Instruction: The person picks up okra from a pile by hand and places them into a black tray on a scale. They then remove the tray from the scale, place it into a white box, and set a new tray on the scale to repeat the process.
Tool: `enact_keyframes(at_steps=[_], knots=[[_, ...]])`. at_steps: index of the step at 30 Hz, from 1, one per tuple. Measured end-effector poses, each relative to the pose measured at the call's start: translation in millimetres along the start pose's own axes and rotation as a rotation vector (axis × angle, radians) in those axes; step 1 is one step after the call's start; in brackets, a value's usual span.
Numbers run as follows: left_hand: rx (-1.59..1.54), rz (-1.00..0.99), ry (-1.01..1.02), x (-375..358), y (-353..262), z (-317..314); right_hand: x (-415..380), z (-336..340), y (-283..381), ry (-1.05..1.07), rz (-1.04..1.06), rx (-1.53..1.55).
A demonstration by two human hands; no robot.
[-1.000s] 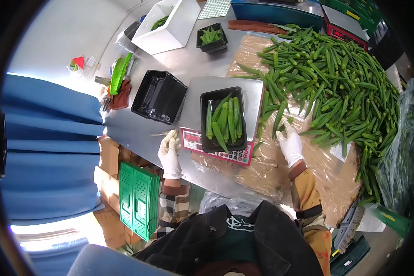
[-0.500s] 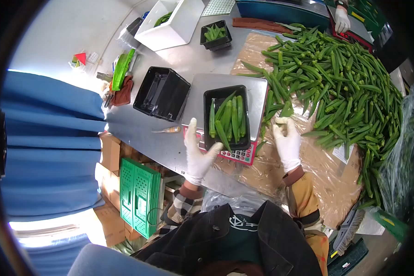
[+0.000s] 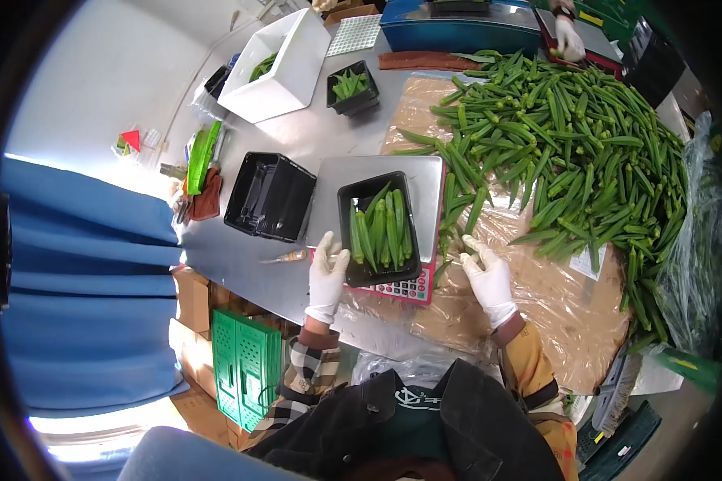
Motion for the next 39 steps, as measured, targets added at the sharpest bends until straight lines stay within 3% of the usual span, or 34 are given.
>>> enact_keyframes(at_steps=[4,5,8,9,12,13,16,18,20,22,26,28,31,34,36,39], knots=[[-0.151,0.061,0.131,2,2,-12,4,22,8,-0.301,0.284,-0.511],[-0.184,0.056,0.151,1,0,-16,12,20,-1,-0.282,0.214,-0.661],[-0.112,0.08,0.124,-1,-1,-15,34,6,-45,-0.141,0.075,-0.542],[-0.081,0.079,0.103,-2,-5,-14,30,6,-33,-0.206,0.099,-0.477],[-0.058,0.076,0.082,-1,9,-13,41,-6,-11,-0.175,-0.084,-0.479],[-0.076,0.053,0.078,-1,7,-14,51,-12,-10,-0.229,-0.024,-0.572],[-0.069,0.057,0.099,-2,4,-15,76,-22,-24,-0.177,-0.115,-0.734],[0.056,0.113,0.145,-4,7,-13,80,-13,-23,-0.229,-0.139,-0.556],[0.05,0.078,0.227,-4,16,-18,75,-9,-26,-0.208,-0.174,-0.116],[0.056,0.068,0.218,-3,23,-19,47,-10,32,-0.221,0.057,0.139],[-0.02,0.059,0.199,-4,16,-28,1,-33,114,0.044,0.148,0.079],[-0.007,0.032,0.212,2,17,-30,4,-32,94,-0.001,0.16,0.122],[-0.111,0.179,0.231,13,-3,-35,7,-12,49,-0.145,0.149,0.234],[-0.203,0.189,0.23,53,-18,-43,-2,20,4,-0.287,0.105,-0.061],[-0.142,0.147,0.3,95,-22,-55,-10,28,-22,-0.396,0.244,-0.271],[-0.191,0.196,0.274,166,-20,-88,-20,24,-41,-0.34,0.302,-0.529]])
Point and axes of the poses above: each hand's wrist, its own x-axis towards the middle knuckle, its own z-axis out of the back of the hand, y = z × x, the point moved 10 cm from there along x, towards the middle knuckle, and after that the axes turned 4 degrees about -z, right-handed, at the moved point
